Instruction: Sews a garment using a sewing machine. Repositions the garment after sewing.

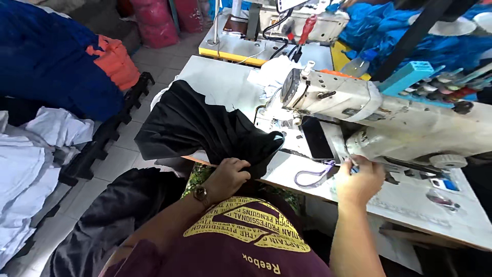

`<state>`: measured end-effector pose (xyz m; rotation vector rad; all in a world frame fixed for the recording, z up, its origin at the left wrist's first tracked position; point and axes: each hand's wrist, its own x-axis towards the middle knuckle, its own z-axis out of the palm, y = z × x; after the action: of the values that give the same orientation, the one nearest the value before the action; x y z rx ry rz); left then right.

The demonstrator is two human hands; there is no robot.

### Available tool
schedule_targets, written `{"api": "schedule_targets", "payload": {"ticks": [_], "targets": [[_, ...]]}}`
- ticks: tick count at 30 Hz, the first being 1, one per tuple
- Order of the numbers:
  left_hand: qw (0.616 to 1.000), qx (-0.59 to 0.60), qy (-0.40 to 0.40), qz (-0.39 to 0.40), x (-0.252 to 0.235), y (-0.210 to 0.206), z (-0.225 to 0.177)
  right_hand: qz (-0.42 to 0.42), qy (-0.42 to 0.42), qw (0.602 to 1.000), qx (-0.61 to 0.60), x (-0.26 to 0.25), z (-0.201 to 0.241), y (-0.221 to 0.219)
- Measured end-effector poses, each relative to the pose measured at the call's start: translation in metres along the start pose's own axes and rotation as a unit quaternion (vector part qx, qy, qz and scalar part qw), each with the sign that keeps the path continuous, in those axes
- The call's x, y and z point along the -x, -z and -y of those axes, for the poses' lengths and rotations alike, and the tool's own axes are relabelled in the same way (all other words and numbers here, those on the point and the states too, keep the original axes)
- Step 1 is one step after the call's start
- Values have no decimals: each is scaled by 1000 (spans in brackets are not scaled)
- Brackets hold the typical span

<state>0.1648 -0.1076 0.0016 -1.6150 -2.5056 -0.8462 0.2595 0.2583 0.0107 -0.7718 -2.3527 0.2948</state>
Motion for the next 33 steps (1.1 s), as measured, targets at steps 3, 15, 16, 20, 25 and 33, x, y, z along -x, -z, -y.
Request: {"api": "schedule_targets", "payload": {"ticks": [3, 15, 16, 20, 25, 33], "targets": [[999, -23, -19, -15, 8, 0, 2, 26, 139, 983, -118, 15, 59, 0], [978, 140, 125, -89, 49, 28, 2, 423, 423, 800, 51, -35, 274, -82], [968, 158, 158, -113, 50, 27, 0, 433, 434, 788, 59, -39, 278, -82], [951, 110, 275, -92, 21, 33, -14, 410, 413, 803, -125, -48, 298, -60], [891, 43, 451, 29, -23, 57, 5, 300, 354, 809, -362, -67, 348, 28], [806, -151, 511, -256, 122, 276, 61, 156, 308, 783, -518, -113, 340, 56]]}}
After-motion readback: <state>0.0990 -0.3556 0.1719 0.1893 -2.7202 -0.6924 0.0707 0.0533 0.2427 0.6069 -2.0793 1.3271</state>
